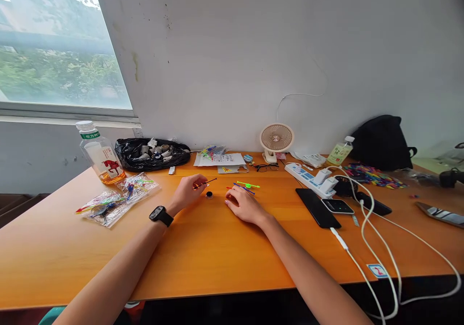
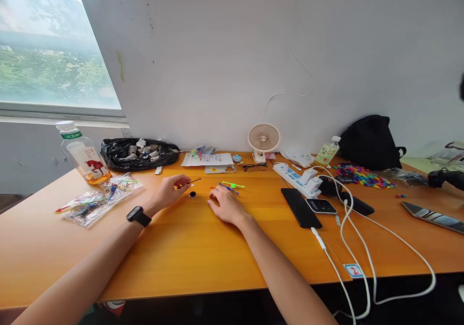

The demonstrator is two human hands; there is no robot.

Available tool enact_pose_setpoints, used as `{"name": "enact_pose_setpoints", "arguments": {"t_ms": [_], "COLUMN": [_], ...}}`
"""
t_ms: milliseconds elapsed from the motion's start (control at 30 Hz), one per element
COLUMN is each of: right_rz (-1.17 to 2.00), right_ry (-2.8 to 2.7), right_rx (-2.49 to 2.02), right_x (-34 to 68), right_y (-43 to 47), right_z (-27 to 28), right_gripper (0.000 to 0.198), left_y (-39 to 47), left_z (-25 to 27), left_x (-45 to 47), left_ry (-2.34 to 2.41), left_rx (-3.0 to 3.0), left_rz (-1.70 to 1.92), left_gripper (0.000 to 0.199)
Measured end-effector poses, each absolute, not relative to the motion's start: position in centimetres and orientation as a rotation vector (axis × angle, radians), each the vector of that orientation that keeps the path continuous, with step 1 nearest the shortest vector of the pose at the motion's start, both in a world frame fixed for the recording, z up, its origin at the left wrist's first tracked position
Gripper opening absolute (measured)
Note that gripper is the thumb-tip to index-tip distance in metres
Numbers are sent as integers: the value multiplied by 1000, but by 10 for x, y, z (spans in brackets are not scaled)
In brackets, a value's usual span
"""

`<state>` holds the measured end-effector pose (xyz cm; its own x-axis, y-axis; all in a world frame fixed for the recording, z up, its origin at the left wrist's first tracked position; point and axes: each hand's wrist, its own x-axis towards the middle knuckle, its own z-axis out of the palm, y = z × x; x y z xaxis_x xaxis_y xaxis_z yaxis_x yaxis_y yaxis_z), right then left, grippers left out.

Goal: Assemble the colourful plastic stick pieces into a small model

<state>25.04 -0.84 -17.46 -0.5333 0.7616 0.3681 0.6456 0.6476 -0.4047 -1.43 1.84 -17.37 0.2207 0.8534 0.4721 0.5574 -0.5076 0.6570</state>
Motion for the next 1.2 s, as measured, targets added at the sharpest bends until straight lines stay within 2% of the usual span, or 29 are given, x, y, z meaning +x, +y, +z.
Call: {"name": "enact_pose_setpoints", "arguments": {"t_ms": [433,833,1200], "right_rz": [286,261,235], "right_ry": [-2308,-2340,-2364], "right_rx": [-1148,-1155,-1156], "right_x": [257,256,257], "right_y": [-2,-3,-4], "right_z": [-176,-176,-177], "right_gripper": [5,7,11], "left_y": [19,20,19], "left_z": [-183,-190,-188], "left_x": [-11,-15,-10], "left_ry": [1206,1076,1068], "left_rx": [2144,2071,2228], "left_rz": [979,1007,979], "left_gripper": [18,28,26]}}
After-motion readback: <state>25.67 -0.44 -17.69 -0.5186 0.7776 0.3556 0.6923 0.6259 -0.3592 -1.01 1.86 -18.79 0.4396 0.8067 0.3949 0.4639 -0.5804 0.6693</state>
